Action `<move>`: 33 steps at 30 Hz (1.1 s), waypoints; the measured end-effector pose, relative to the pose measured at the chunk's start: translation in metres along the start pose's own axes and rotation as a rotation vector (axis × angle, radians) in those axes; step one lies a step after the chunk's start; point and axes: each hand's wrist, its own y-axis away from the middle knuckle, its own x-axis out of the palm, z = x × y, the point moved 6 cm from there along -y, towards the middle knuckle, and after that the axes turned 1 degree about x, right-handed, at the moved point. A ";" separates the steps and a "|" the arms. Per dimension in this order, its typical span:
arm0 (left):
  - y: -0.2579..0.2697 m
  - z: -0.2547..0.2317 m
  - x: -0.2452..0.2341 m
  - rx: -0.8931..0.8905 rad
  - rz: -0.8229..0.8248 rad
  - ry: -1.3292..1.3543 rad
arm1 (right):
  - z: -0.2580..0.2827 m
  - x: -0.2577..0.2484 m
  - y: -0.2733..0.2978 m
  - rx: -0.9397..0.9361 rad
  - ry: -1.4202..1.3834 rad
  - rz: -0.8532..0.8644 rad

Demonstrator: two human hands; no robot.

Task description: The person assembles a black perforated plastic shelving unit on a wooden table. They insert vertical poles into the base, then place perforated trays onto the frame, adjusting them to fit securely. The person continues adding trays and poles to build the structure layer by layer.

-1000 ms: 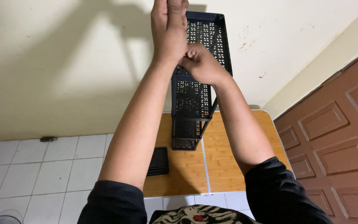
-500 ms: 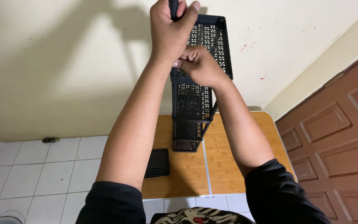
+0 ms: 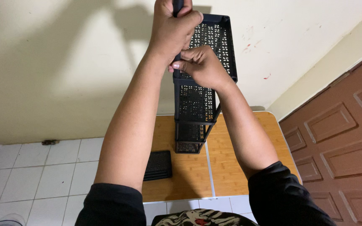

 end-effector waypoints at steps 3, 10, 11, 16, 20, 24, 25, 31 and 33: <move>0.002 -0.002 0.001 -0.085 0.013 0.100 | -0.001 0.000 0.000 -0.017 0.014 0.007; 0.003 -0.003 0.001 -0.107 -0.046 0.106 | -0.001 0.002 0.001 -0.023 -0.045 0.031; 0.002 -0.002 0.000 -0.089 -0.064 0.074 | -0.001 0.003 0.000 -0.023 -0.041 0.031; 0.001 -0.002 0.001 0.072 -0.116 -0.021 | 0.006 0.005 0.001 -0.070 -0.070 0.057; 0.000 0.000 0.000 0.146 -0.151 -0.080 | 0.005 0.005 0.001 -0.064 -0.082 0.062; 0.003 0.000 -0.003 0.170 -0.204 -0.248 | 0.004 0.003 0.001 -0.067 -0.080 0.063; 0.004 0.001 -0.004 0.154 -0.206 -0.258 | 0.004 0.002 0.000 -0.072 -0.067 0.055; 0.004 -0.003 -0.002 0.178 -0.184 -0.314 | 0.006 -0.002 0.003 -0.089 0.071 -0.013; 0.005 -0.004 -0.002 0.138 -0.195 -0.363 | 0.006 -0.001 0.004 -0.058 0.100 -0.042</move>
